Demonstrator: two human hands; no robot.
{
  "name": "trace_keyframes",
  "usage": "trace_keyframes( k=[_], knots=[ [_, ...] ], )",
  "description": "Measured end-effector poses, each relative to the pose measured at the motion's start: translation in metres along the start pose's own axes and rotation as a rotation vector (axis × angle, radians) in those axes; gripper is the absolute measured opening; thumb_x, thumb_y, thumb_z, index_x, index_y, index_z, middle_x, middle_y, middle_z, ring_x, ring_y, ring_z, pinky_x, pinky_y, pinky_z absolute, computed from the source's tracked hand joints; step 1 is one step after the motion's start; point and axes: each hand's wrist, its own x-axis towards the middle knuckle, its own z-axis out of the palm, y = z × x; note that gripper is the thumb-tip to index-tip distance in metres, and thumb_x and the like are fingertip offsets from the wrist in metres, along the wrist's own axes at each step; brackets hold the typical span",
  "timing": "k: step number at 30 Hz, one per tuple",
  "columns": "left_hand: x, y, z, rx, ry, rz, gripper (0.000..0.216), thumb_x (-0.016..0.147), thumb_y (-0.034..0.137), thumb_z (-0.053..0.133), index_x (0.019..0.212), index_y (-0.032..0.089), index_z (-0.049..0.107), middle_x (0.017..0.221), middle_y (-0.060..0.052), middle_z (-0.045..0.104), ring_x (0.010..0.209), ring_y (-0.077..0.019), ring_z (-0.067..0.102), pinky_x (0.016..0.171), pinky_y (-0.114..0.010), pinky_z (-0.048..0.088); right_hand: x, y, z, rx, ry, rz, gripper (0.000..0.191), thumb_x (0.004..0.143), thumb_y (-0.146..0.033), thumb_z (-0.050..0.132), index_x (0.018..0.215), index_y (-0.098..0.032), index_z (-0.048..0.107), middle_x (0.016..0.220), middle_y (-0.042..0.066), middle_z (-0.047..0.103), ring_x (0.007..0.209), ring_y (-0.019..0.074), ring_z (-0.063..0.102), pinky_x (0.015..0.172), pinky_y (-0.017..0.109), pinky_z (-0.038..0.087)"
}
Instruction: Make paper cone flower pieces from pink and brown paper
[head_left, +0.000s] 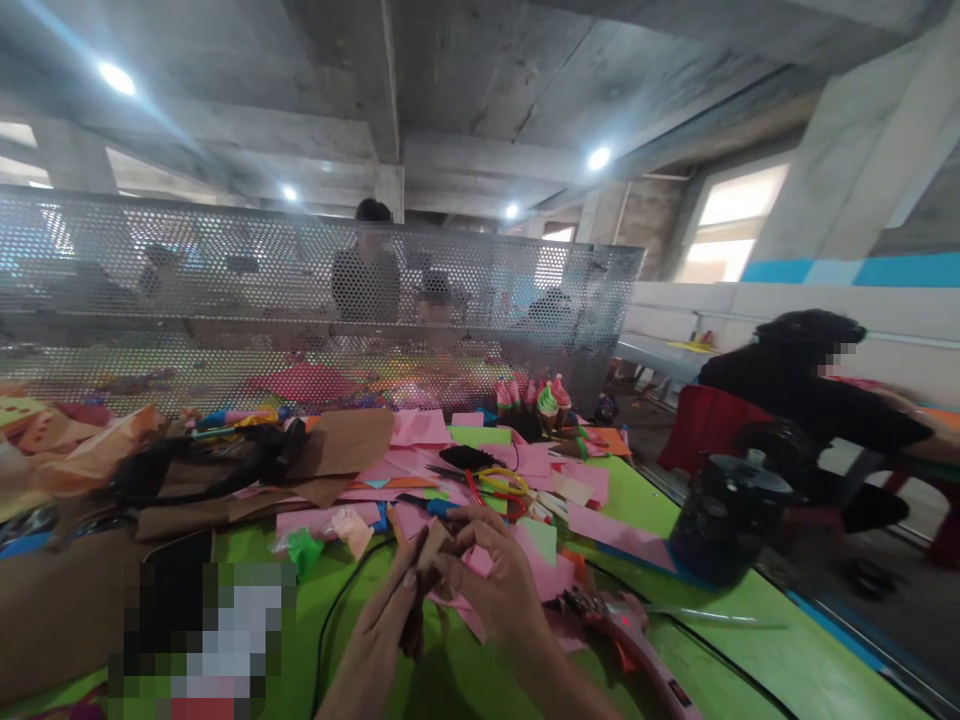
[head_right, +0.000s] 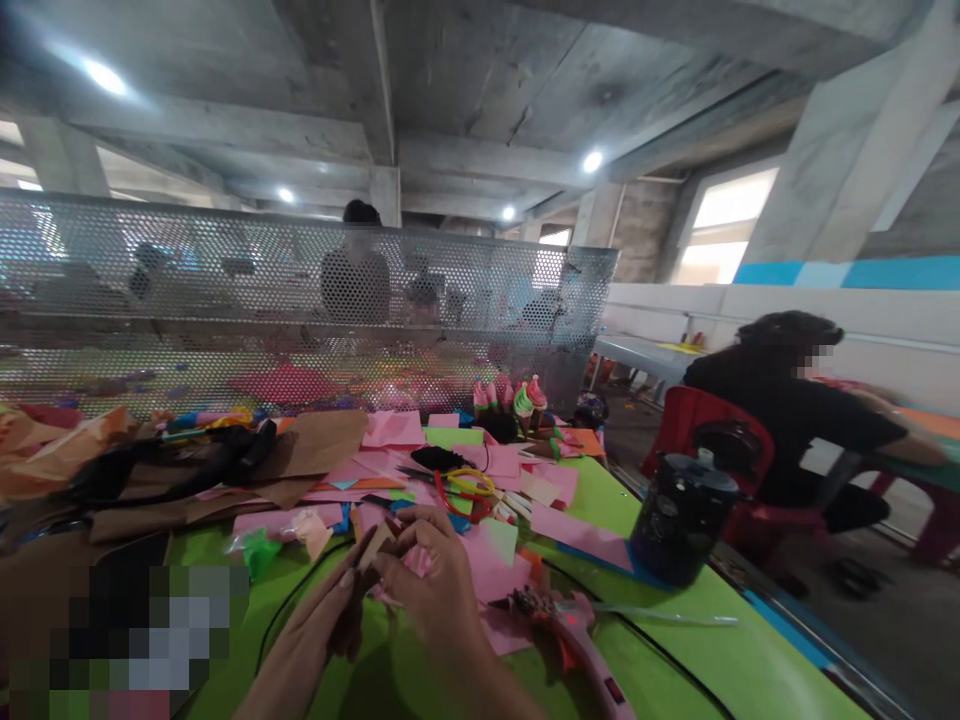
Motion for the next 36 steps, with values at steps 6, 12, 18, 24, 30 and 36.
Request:
trace_keyframes(
  k=[6, 12, 18, 24, 30, 36],
  knots=[
    [0.006, -0.018, 0.001, -0.002, -0.044, 0.088, 0.054, 0.083, 0.053, 0.059, 0.129, 0.025, 0.061, 0.142, -0.005, 0.055, 0.138, -0.026, 0.04, 0.117, -0.039, 0.024, 0.0, 0.0, 0.0, -0.037, 0.037, 0.01, 0.011, 0.069, -0.019, 0.069, 0.063, -0.02, 0.06, 0.101, 0.008, 0.062, 0.103, 0.0264, 0.059, 0.09, 0.036, 0.043],
    [0.008, -0.016, -0.006, -0.01, -0.172, 0.117, 0.048, 0.085, 0.047, 0.061, 0.129, 0.027, 0.061, 0.146, -0.003, 0.05, 0.142, -0.0234, 0.032, 0.12, -0.038, 0.016, 0.002, 0.003, -0.001, 0.031, 0.012, 0.064, 0.007, 0.067, -0.021, 0.07, 0.066, -0.02, 0.062, 0.094, 0.006, 0.061, 0.091, 0.0238, 0.058, 0.082, 0.034, 0.046],
    [0.005, -0.01, -0.001, 0.048, -0.192, 0.089, 0.047, 0.088, 0.046, 0.058, 0.132, 0.027, 0.058, 0.148, -0.002, 0.047, 0.145, -0.0208, 0.027, 0.12, -0.036, 0.011, 0.005, 0.008, -0.005, 0.172, 0.036, 0.101, 0.019, 0.068, -0.032, 0.076, 0.061, -0.02, 0.063, 0.09, 0.006, 0.062, 0.094, 0.0253, 0.058, 0.085, 0.036, 0.045],
    [0.013, -0.022, -0.004, 0.187, -0.111, 0.172, 0.042, 0.089, 0.045, 0.057, 0.126, 0.026, 0.064, 0.139, -0.006, 0.058, 0.134, -0.0244, 0.045, 0.115, -0.038, 0.027, 0.01, 0.01, -0.009, 0.265, 0.077, 0.158, 0.029, 0.067, -0.04, 0.079, 0.059, -0.02, 0.06, 0.089, 0.005, 0.059, 0.095, 0.0255, 0.056, 0.084, 0.037, 0.045],
    [0.014, -0.017, -0.01, 0.37, -0.095, 0.206, 0.037, 0.088, 0.036, 0.058, 0.123, 0.025, 0.066, 0.124, -0.009, 0.068, 0.115, -0.0277, 0.06, 0.101, -0.038, 0.042, 0.013, 0.014, -0.011, 0.221, 0.077, 0.136, 0.03, 0.07, -0.044, 0.078, 0.059, -0.02, 0.064, 0.093, 0.008, 0.061, 0.103, 0.0285, 0.055, 0.088, 0.039, 0.043],
    [0.014, -0.014, -0.01, 0.332, -0.065, 0.222, 0.032, 0.083, 0.033, 0.064, 0.113, 0.026, 0.072, 0.109, -0.008, 0.073, 0.101, -0.028, 0.065, 0.09, -0.033, 0.046, 0.012, 0.017, -0.013, 0.216, 0.063, 0.145, 0.027, 0.075, -0.044, 0.074, 0.064, -0.021, 0.067, 0.094, 0.008, 0.063, 0.107, 0.0286, 0.055, 0.09, 0.04, 0.044]
  ],
)
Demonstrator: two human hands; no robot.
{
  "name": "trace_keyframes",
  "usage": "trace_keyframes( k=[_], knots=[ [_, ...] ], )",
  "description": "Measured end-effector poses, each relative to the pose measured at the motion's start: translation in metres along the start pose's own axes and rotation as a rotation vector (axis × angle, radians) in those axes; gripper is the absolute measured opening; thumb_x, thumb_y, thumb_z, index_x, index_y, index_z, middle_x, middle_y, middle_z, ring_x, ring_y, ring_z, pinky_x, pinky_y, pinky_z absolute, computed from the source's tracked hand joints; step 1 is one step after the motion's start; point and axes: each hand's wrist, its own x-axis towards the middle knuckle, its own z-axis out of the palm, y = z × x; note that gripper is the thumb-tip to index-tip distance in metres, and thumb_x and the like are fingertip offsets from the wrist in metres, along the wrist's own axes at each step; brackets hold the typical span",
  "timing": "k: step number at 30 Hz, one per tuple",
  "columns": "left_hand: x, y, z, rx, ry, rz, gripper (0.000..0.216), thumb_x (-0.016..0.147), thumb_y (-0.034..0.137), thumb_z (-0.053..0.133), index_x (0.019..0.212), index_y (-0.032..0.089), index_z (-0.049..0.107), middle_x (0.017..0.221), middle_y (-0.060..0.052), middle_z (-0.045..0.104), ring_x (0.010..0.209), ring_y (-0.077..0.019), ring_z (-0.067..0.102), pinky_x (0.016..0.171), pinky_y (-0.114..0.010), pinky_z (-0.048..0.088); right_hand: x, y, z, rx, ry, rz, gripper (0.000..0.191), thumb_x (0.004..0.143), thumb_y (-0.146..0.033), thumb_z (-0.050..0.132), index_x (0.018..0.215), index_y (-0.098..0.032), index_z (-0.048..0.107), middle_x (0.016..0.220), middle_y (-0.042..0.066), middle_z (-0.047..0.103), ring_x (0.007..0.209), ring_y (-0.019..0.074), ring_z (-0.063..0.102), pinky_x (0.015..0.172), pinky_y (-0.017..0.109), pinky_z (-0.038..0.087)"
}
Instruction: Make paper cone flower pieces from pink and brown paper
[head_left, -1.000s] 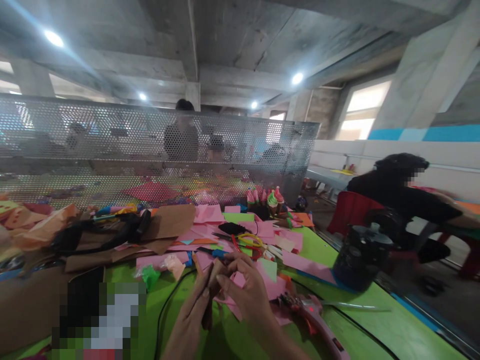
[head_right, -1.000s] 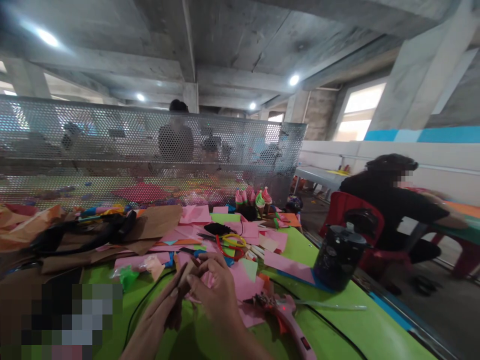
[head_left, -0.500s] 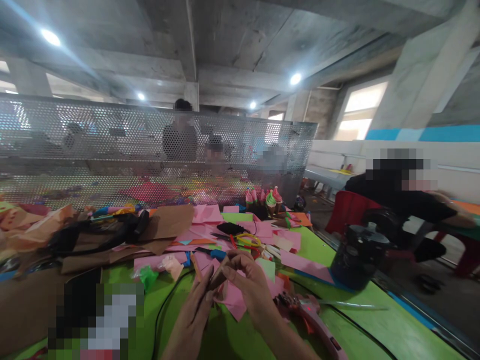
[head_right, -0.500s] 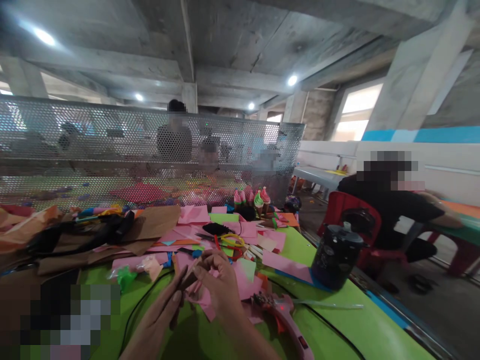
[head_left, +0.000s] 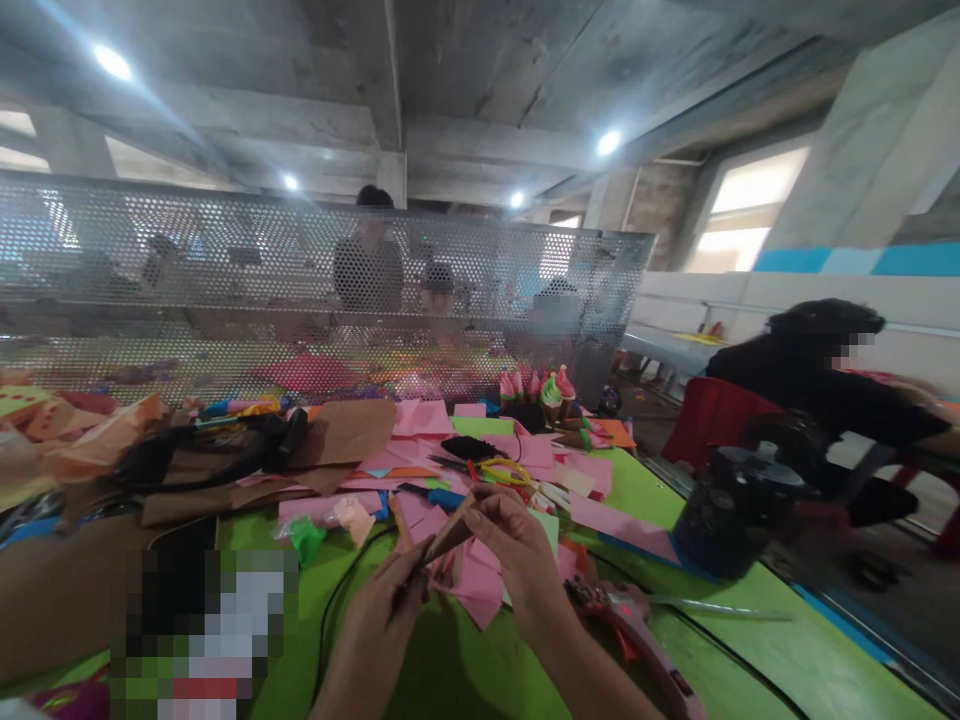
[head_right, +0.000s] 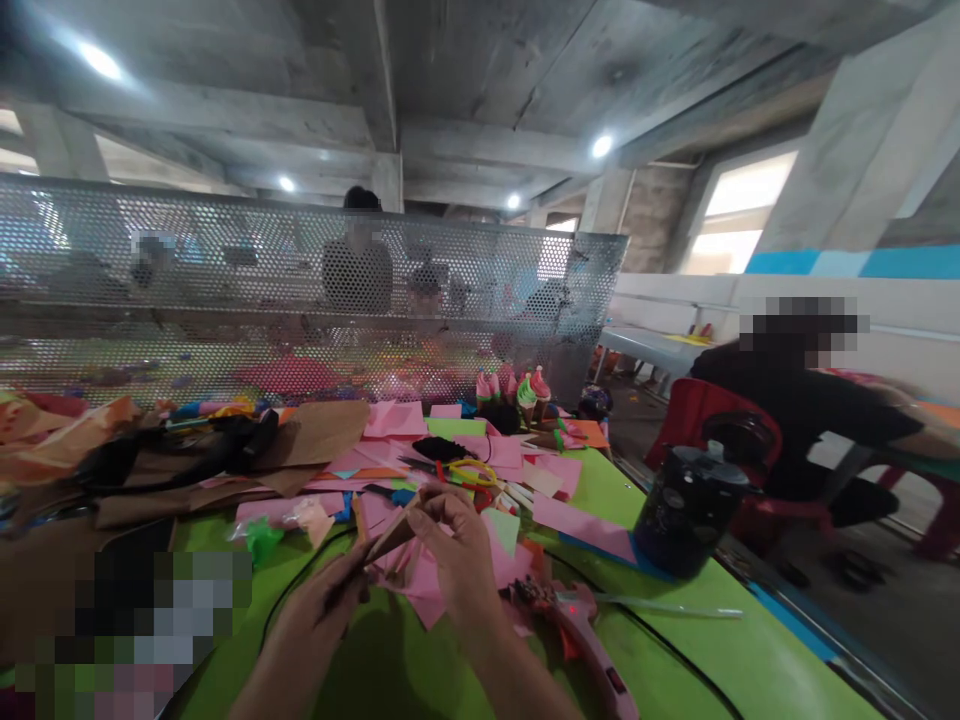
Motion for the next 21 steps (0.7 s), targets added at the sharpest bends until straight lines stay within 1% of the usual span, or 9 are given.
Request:
trace_keyframes(
  k=[2, 3, 5, 7, 8, 10, 15, 19, 21],
  knots=[
    [0.002, 0.002, -0.001, -0.033, -0.003, -0.004, 0.033, 0.08, 0.034, 0.068, 0.112, 0.027, 0.073, 0.111, -0.007, 0.073, 0.104, -0.0274, 0.063, 0.09, -0.032, 0.045, 0.0, -0.002, 0.0, -0.007, -0.003, 0.001, 0.027, 0.076, -0.043, 0.074, 0.063, -0.021, 0.067, 0.091, 0.008, 0.063, 0.108, 0.0286, 0.054, 0.092, 0.041, 0.043],
    [0.003, 0.003, -0.002, -0.057, 0.0, -0.021, 0.034, 0.078, 0.037, 0.07, 0.11, 0.026, 0.074, 0.106, -0.007, 0.074, 0.1, -0.0266, 0.064, 0.087, -0.03, 0.046, 0.0, -0.003, 0.001, -0.005, -0.001, -0.001, 0.027, 0.076, -0.043, 0.074, 0.062, -0.021, 0.067, 0.09, 0.007, 0.063, 0.108, 0.0286, 0.054, 0.093, 0.041, 0.042],
    [0.003, 0.008, -0.003, -0.13, -0.003, -0.1, 0.036, 0.077, 0.046, 0.071, 0.104, 0.023, 0.076, 0.088, -0.005, 0.074, 0.08, -0.0226, 0.064, 0.072, -0.027, 0.047, 0.0, -0.004, 0.001, 0.006, 0.009, -0.002, 0.027, 0.075, -0.043, 0.075, 0.061, -0.021, 0.066, 0.09, 0.007, 0.063, 0.108, 0.0285, 0.054, 0.094, 0.041, 0.042],
    [0.002, 0.015, -0.004, -0.235, -0.013, -0.208, 0.042, 0.075, 0.055, 0.07, 0.094, 0.018, 0.077, 0.07, -0.003, 0.069, 0.06, -0.0166, 0.057, 0.057, -0.024, 0.043, 0.0, -0.004, 0.002, 0.025, 0.017, 0.001, 0.027, 0.073, -0.043, 0.076, 0.061, -0.021, 0.065, 0.092, 0.007, 0.062, 0.106, 0.0279, 0.055, 0.094, 0.041, 0.042],
    [0.001, 0.019, -0.005, -0.294, -0.019, -0.259, 0.044, 0.074, 0.057, 0.069, 0.088, 0.017, 0.077, 0.066, -0.003, 0.067, 0.056, -0.0143, 0.053, 0.053, -0.023, 0.04, 0.0, -0.004, 0.002, 0.033, 0.013, 0.001, 0.027, 0.072, -0.042, 0.077, 0.062, -0.021, 0.066, 0.094, 0.007, 0.062, 0.106, 0.0275, 0.055, 0.093, 0.04, 0.042],
    [-0.002, 0.025, -0.005, -0.416, -0.041, -0.352, 0.044, 0.073, 0.057, 0.071, 0.082, 0.015, 0.076, 0.066, -0.003, 0.067, 0.055, -0.0118, 0.051, 0.051, -0.02, 0.039, 0.0, -0.004, 0.002, 0.044, -0.005, -0.004, 0.025, 0.072, -0.042, 0.077, 0.063, -0.021, 0.066, 0.096, 0.007, 0.062, 0.106, 0.027, 0.055, 0.092, 0.039, 0.042],
    [-0.005, 0.032, -0.004, -0.655, -0.093, -0.554, 0.035, 0.064, 0.045, 0.082, 0.077, 0.013, 0.073, 0.07, -0.006, 0.069, 0.058, -0.0114, 0.058, 0.047, -0.018, 0.038, -0.001, -0.007, 0.003, 0.05, -0.01, -0.017, 0.029, 0.07, -0.045, 0.079, 0.063, -0.02, 0.066, 0.101, 0.007, 0.06, 0.103, 0.0258, 0.056, 0.091, 0.038, 0.043],
    [-0.005, 0.028, -0.005, -0.681, -0.084, -0.575, 0.032, 0.06, 0.037, 0.086, 0.076, 0.014, 0.071, 0.071, -0.004, 0.069, 0.058, -0.0109, 0.06, 0.047, -0.017, 0.038, -0.002, -0.008, 0.004, 0.014, -0.019, -0.029, 0.027, 0.072, -0.044, 0.078, 0.065, -0.021, 0.067, 0.102, 0.007, 0.061, 0.102, 0.0257, 0.057, 0.091, 0.038, 0.044],
    [-0.005, 0.025, -0.005, -0.63, -0.091, -0.553, 0.031, 0.061, 0.038, 0.084, 0.075, 0.015, 0.07, 0.07, -0.004, 0.069, 0.057, -0.0105, 0.059, 0.047, -0.017, 0.037, -0.003, -0.009, 0.004, -0.011, -0.03, -0.05, 0.025, 0.073, -0.044, 0.076, 0.066, -0.021, 0.068, 0.104, 0.007, 0.061, 0.103, 0.0257, 0.057, 0.092, 0.039, 0.043]
  ],
)
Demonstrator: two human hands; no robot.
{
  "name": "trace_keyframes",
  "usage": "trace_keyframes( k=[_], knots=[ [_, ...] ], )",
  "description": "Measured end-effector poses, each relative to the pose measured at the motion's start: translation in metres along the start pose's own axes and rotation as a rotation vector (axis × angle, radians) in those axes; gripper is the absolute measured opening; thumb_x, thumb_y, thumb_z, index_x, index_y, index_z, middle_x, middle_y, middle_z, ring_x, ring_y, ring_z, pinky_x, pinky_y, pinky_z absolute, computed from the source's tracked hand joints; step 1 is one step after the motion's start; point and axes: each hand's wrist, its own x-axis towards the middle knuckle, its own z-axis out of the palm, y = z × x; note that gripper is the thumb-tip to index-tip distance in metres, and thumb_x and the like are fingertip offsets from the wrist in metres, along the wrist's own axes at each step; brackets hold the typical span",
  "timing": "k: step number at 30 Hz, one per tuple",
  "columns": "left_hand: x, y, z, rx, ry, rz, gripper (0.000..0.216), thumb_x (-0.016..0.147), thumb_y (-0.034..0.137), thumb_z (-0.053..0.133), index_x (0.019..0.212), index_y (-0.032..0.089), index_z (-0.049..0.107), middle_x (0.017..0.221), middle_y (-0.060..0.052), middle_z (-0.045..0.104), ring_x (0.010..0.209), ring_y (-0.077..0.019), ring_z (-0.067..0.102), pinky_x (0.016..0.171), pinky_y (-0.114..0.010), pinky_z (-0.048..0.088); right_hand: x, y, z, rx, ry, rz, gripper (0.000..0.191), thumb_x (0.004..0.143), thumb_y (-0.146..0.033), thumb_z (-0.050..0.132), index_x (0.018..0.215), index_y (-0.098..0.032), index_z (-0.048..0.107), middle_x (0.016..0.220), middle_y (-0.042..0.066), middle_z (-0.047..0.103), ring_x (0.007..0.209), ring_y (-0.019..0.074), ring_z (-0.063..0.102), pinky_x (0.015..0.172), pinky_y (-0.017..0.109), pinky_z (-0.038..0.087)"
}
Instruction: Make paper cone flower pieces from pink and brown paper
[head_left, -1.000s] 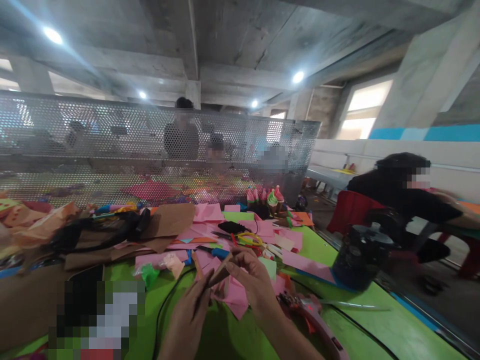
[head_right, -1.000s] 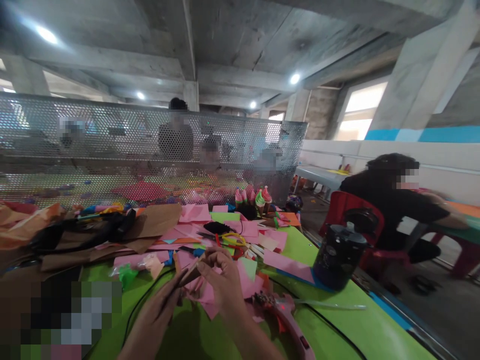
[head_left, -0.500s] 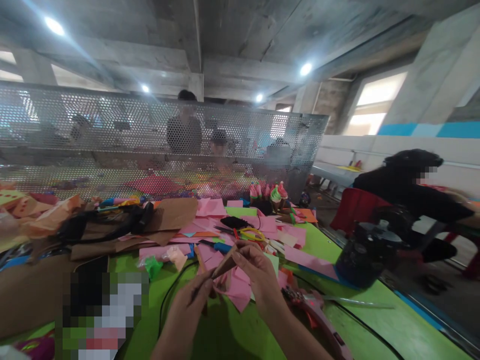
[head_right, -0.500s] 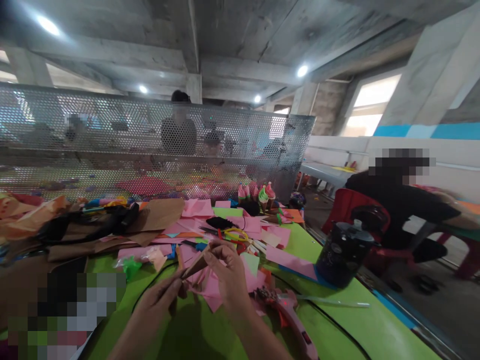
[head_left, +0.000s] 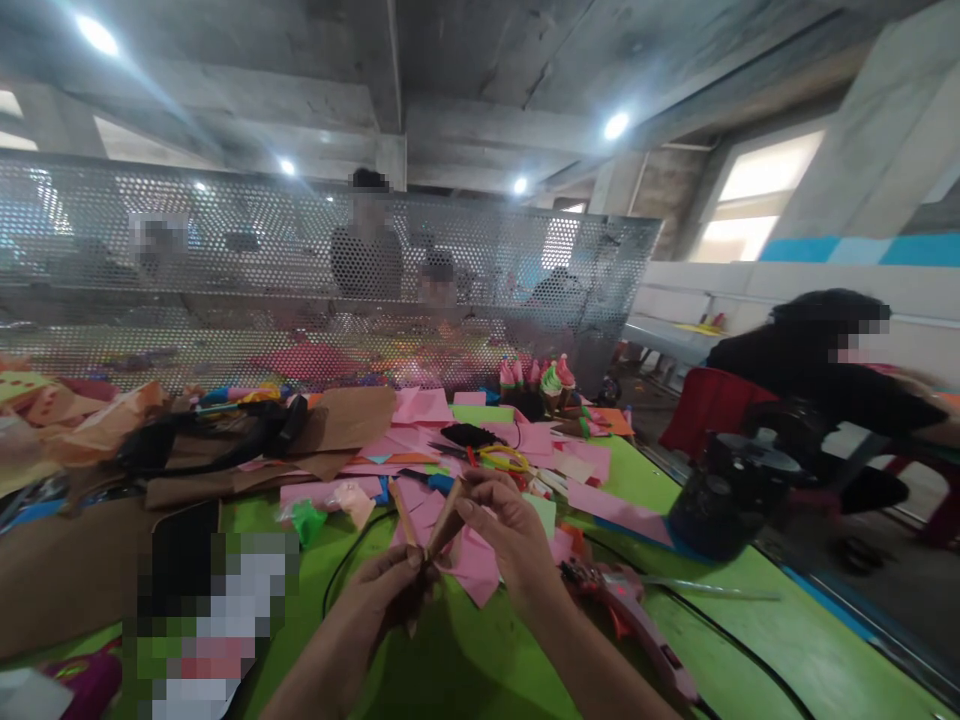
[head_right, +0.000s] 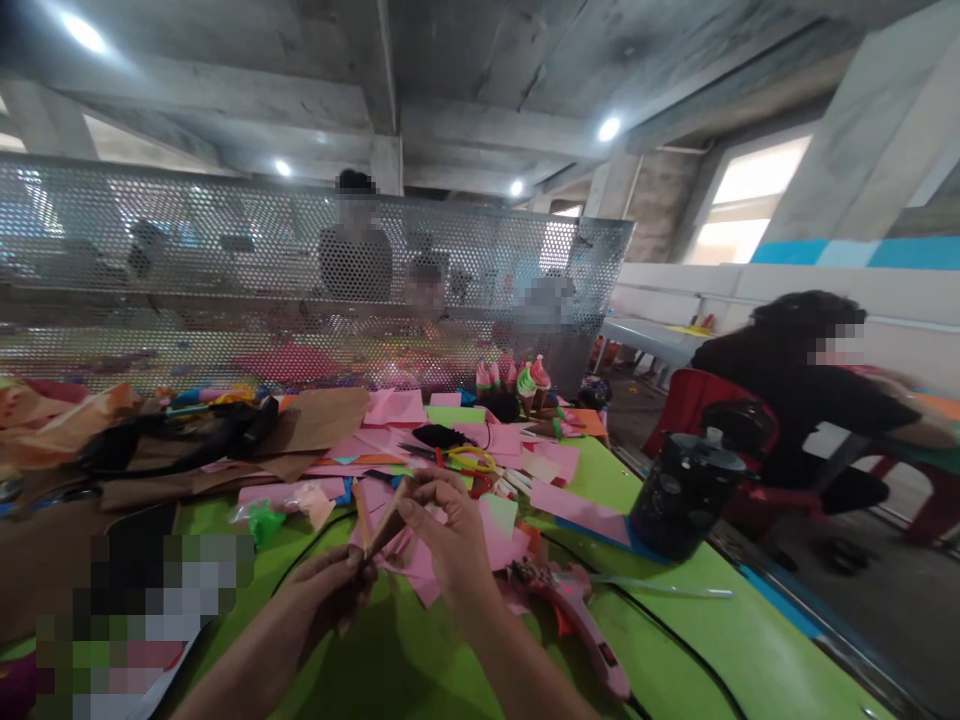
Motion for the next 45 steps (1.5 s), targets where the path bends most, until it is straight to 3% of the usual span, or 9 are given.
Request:
trace_keyframes(
  k=[7, 15, 21, 28, 33, 36, 39, 45],
  knots=[
    [0.007, 0.0, -0.003, 0.335, -0.012, 0.155, 0.038, 0.067, 0.053, 0.073, 0.064, 0.016, 0.065, 0.053, 0.001, 0.058, 0.047, -0.009, 0.044, 0.047, -0.02, 0.031, -0.001, -0.004, 0.002, -0.082, 0.02, 0.01, 0.022, 0.077, -0.039, 0.071, 0.065, -0.021, 0.07, 0.101, 0.008, 0.062, 0.104, 0.0267, 0.057, 0.092, 0.039, 0.041],
    [0.002, -0.008, -0.001, 0.676, 0.084, 0.419, 0.033, 0.09, 0.047, 0.051, 0.073, 0.022, 0.062, 0.065, 0.0, 0.058, 0.059, -0.015, 0.05, 0.056, -0.024, 0.034, -0.003, -0.002, 0.003, -0.134, 0.131, -0.04, 0.02, 0.078, -0.034, 0.067, 0.064, -0.02, 0.065, 0.099, 0.009, 0.063, 0.098, 0.0262, 0.059, 0.087, 0.039, 0.044],
    [-0.005, -0.006, 0.005, 0.875, 0.098, 0.449, 0.022, 0.092, 0.044, 0.05, 0.086, 0.025, 0.06, 0.072, 0.0, 0.063, 0.066, -0.0179, 0.057, 0.061, -0.025, 0.036, -0.005, -0.003, 0.005, -0.14, 0.142, -0.065, 0.02, 0.08, -0.033, 0.066, 0.064, -0.02, 0.064, 0.098, 0.008, 0.063, 0.099, 0.0251, 0.058, 0.088, 0.038, 0.043],
    [0.003, -0.012, -0.002, 1.023, 0.124, 0.509, 0.034, 0.095, 0.046, 0.033, 0.086, 0.024, 0.058, 0.076, -0.003, 0.067, 0.066, -0.0208, 0.06, 0.06, -0.028, 0.038, -0.007, 0.0, 0.007, -0.126, 0.151, -0.069, 0.018, 0.08, -0.029, 0.066, 0.064, -0.02, 0.063, 0.099, 0.007, 0.062, 0.097, 0.0238, 0.059, 0.086, 0.037, 0.043],
    [0.007, -0.019, -0.01, 1.16, 0.158, 0.544, 0.038, 0.094, 0.041, 0.031, 0.104, 0.023, 0.063, 0.09, -0.009, 0.074, 0.078, -0.0267, 0.067, 0.067, -0.033, 0.042, -0.008, 0.001, 0.009, -0.102, 0.174, -0.084, 0.019, 0.078, -0.03, 0.067, 0.062, -0.021, 0.063, 0.097, 0.007, 0.061, 0.097, 0.0245, 0.058, 0.086, 0.038, 0.043],
    [0.007, -0.019, -0.012, 1.139, 0.175, 0.551, 0.041, 0.092, 0.041, 0.033, 0.106, 0.021, 0.066, 0.089, -0.011, 0.073, 0.076, -0.027, 0.066, 0.068, -0.035, 0.043, -0.008, 0.0, 0.01, -0.095, 0.164, -0.087, 0.02, 0.078, -0.032, 0.068, 0.062, -0.021, 0.063, 0.098, 0.007, 0.061, 0.096, 0.0239, 0.058, 0.087, 0.037, 0.043],
    [0.008, -0.017, -0.009, 1.01, 0.177, 0.551, 0.039, 0.089, 0.044, 0.039, 0.094, 0.019, 0.068, 0.079, -0.009, 0.071, 0.069, -0.0235, 0.062, 0.064, -0.033, 0.042, -0.008, 0.0, 0.01, -0.095, 0.148, -0.085, 0.02, 0.078, -0.033, 0.068, 0.062, -0.021, 0.062, 0.098, 0.007, 0.061, 0.096, 0.0237, 0.058, 0.087, 0.037, 0.043],
    [0.013, -0.007, -0.004, 0.407, 0.036, 0.286, 0.045, 0.069, 0.057, 0.068, 0.087, 0.016, 0.07, 0.064, -0.003, 0.066, 0.055, -0.0145, 0.053, 0.05, -0.023, 0.039, -0.006, 0.005, 0.007, -0.111, 0.155, -0.068, 0.016, 0.076, -0.029, 0.068, 0.063, -0.021, 0.063, 0.101, 0.008, 0.061, 0.099, 0.0251, 0.057, 0.09, 0.039, 0.041]
  ],
)
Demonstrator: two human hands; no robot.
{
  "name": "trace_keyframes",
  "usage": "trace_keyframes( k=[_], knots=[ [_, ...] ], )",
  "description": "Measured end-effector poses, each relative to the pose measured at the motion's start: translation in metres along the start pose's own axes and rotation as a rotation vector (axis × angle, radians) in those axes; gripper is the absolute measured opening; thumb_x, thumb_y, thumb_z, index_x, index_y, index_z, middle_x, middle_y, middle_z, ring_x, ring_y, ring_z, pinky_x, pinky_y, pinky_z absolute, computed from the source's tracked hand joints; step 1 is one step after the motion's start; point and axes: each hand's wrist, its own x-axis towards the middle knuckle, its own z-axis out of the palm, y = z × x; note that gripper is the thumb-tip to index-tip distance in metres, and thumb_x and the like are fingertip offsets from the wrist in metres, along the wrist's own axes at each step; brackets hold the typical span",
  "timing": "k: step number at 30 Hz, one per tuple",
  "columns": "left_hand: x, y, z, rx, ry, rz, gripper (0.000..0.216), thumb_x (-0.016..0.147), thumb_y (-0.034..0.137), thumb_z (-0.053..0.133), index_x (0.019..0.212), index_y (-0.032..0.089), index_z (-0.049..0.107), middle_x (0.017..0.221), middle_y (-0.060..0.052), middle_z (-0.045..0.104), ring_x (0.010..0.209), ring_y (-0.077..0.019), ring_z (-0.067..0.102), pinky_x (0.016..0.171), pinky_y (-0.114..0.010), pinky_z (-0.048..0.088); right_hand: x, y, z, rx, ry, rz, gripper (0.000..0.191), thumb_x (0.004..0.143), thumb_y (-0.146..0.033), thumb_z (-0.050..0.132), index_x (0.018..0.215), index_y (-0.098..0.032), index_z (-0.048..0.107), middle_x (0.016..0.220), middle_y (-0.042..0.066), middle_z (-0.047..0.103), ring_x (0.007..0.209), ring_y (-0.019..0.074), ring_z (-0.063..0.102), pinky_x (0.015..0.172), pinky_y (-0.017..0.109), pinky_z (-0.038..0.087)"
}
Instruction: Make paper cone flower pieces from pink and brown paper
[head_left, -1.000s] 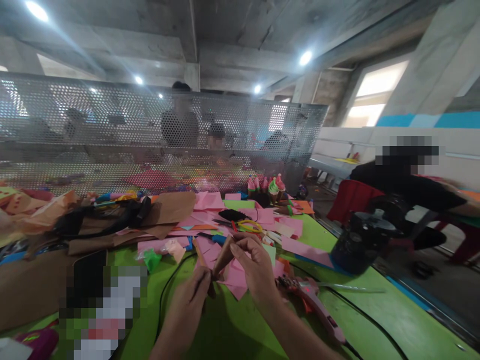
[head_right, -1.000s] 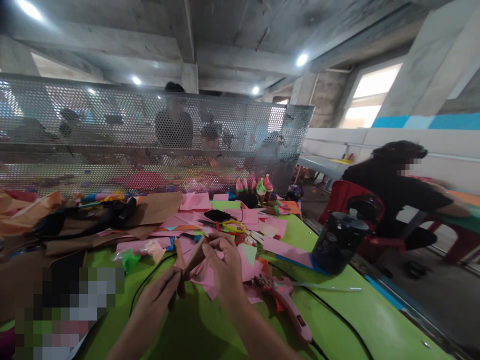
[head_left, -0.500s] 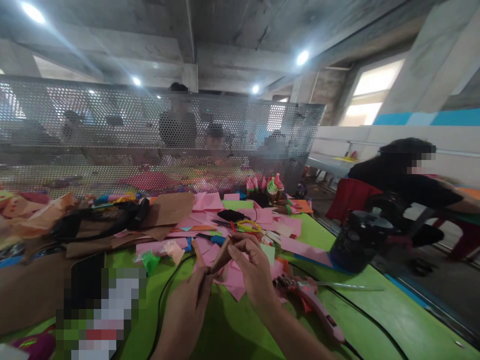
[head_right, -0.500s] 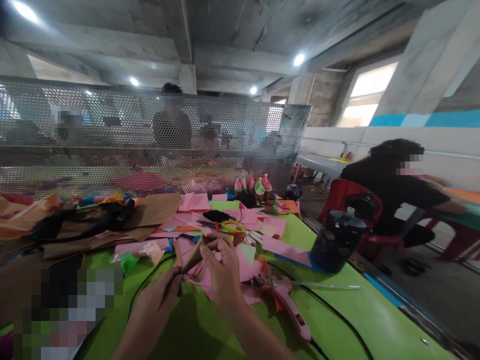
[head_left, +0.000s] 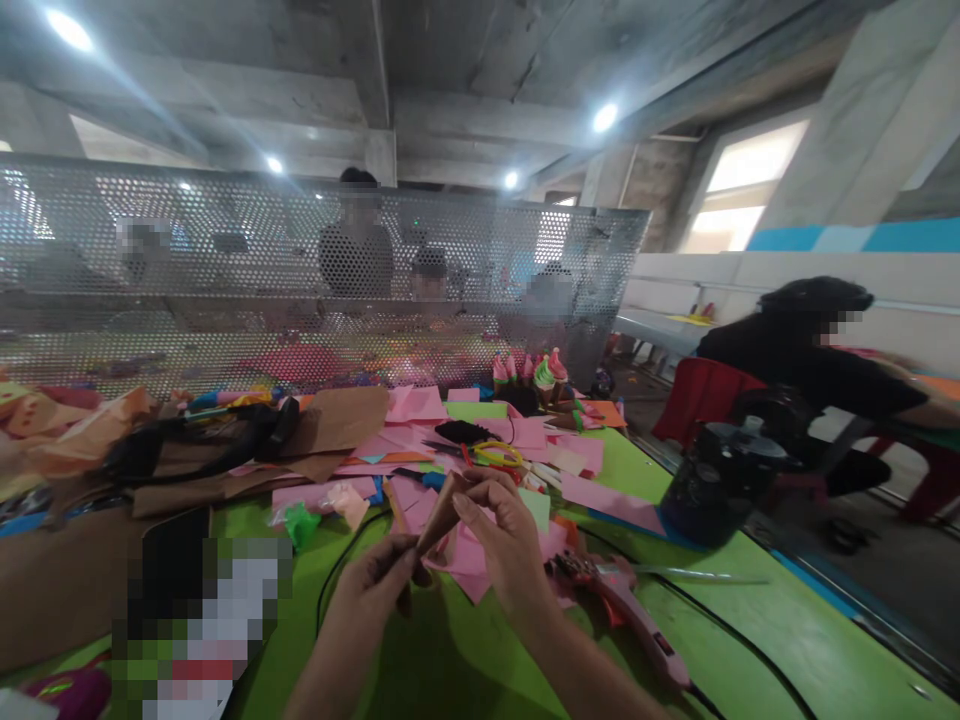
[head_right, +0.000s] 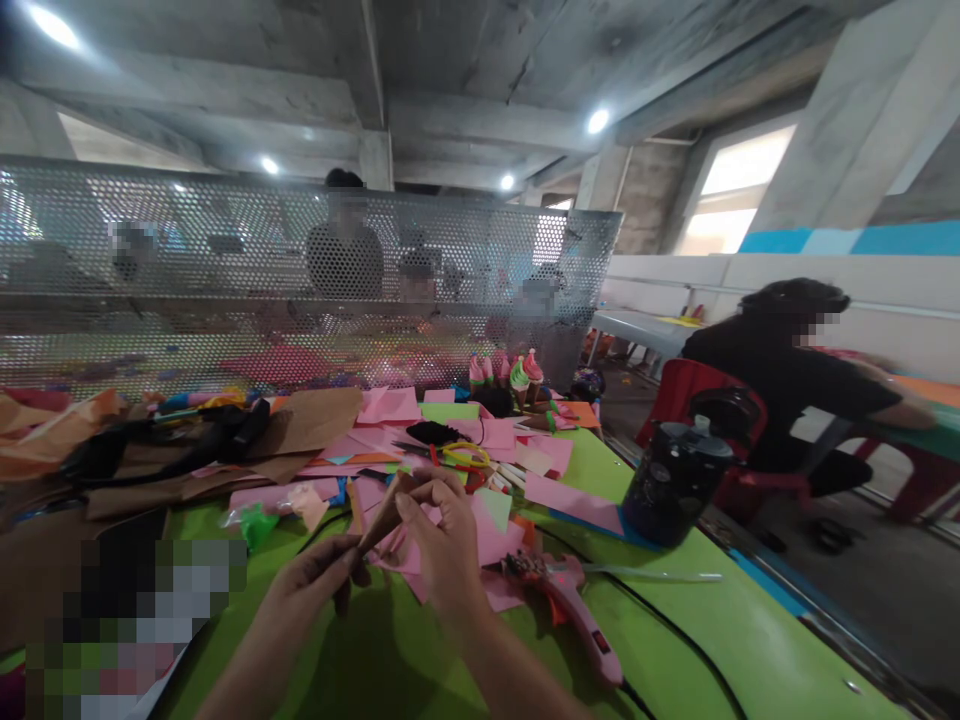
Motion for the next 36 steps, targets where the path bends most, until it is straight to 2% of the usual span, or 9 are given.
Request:
trace_keyframes(
  k=[2, 5, 11, 14, 17, 25, 32, 36],
  knots=[
    [0.001, 0.0, -0.002, -0.08, -0.043, -0.018, 0.045, 0.064, 0.056, 0.074, 0.082, 0.015, 0.071, 0.062, -0.002, 0.065, 0.053, -0.0129, 0.052, 0.049, -0.021, 0.038, 0.0, 0.0, 0.0, -0.003, -0.005, 0.005, 0.015, 0.076, -0.029, 0.068, 0.064, -0.021, 0.064, 0.102, 0.008, 0.061, 0.101, 0.0258, 0.057, 0.09, 0.039, 0.041],
    [0.002, -0.004, -0.003, -0.081, -0.049, -0.003, 0.039, 0.067, 0.052, 0.074, 0.081, 0.015, 0.072, 0.062, -0.003, 0.066, 0.056, -0.0134, 0.054, 0.049, -0.02, 0.039, 0.0, -0.001, 0.0, -0.002, -0.008, 0.014, 0.016, 0.077, -0.03, 0.067, 0.065, -0.02, 0.063, 0.102, 0.008, 0.06, 0.1, 0.026, 0.057, 0.088, 0.039, 0.042],
    [-0.002, -0.008, 0.002, 0.206, 0.053, 0.152, 0.021, 0.078, 0.037, 0.061, 0.085, 0.019, 0.07, 0.068, -0.002, 0.07, 0.059, -0.0157, 0.058, 0.051, -0.022, 0.041, -0.001, -0.003, 0.001, -0.002, 0.037, -0.009, 0.017, 0.076, -0.029, 0.067, 0.063, -0.021, 0.06, 0.098, 0.007, 0.06, 0.097, 0.0249, 0.058, 0.086, 0.038, 0.041],
    [-0.004, -0.006, 0.005, 0.294, 0.074, 0.232, 0.02, 0.08, 0.034, 0.055, 0.086, 0.021, 0.069, 0.073, -0.003, 0.071, 0.061, -0.0172, 0.06, 0.054, -0.024, 0.043, -0.003, -0.003, 0.001, 0.009, 0.044, -0.022, 0.017, 0.078, -0.027, 0.065, 0.063, -0.021, 0.06, 0.097, 0.006, 0.06, 0.095, 0.0241, 0.058, 0.086, 0.037, 0.042],
    [-0.006, -0.005, 0.007, 0.318, 0.086, 0.25, 0.023, 0.081, 0.036, 0.054, 0.091, 0.021, 0.068, 0.073, -0.002, 0.07, 0.063, -0.0182, 0.062, 0.057, -0.025, 0.046, -0.003, -0.004, 0.001, 0.008, 0.045, -0.03, 0.017, 0.079, -0.026, 0.064, 0.063, -0.021, 0.06, 0.096, 0.006, 0.061, 0.094, 0.0235, 0.059, 0.086, 0.037, 0.042],
    [-0.006, -0.006, 0.007, 0.291, 0.103, 0.191, 0.024, 0.082, 0.039, 0.055, 0.087, 0.021, 0.07, 0.074, -0.002, 0.071, 0.064, -0.0174, 0.062, 0.056, -0.024, 0.044, -0.002, -0.004, 0.002, 0.002, 0.059, -0.034, 0.017, 0.077, -0.026, 0.066, 0.062, -0.02, 0.061, 0.096, 0.006, 0.062, 0.094, 0.0234, 0.059, 0.085, 0.036, 0.043],
    [-0.005, 0.003, 0.004, -0.041, 0.041, 0.003, 0.033, 0.073, 0.048, 0.07, 0.081, 0.017, 0.072, 0.068, -0.002, 0.069, 0.055, -0.0115, 0.052, 0.052, -0.02, 0.039, -0.001, -0.001, 0.0, -0.014, 0.034, -0.025, 0.016, 0.079, -0.027, 0.067, 0.065, -0.021, 0.064, 0.099, 0.006, 0.061, 0.1, 0.0239, 0.058, 0.089, 0.037, 0.043],
    [-0.003, 0.002, 0.0, -0.155, -0.018, -0.048, 0.034, 0.065, 0.045, 0.079, 0.08, 0.015, 0.072, 0.066, -0.002, 0.069, 0.051, -0.0088, 0.047, 0.049, -0.019, 0.036, -0.001, -0.002, 0.0, -0.016, 0.03, -0.028, 0.014, 0.077, -0.026, 0.068, 0.065, -0.021, 0.063, 0.1, 0.007, 0.06, 0.1, 0.0243, 0.057, 0.089, 0.038, 0.043]
  ],
)
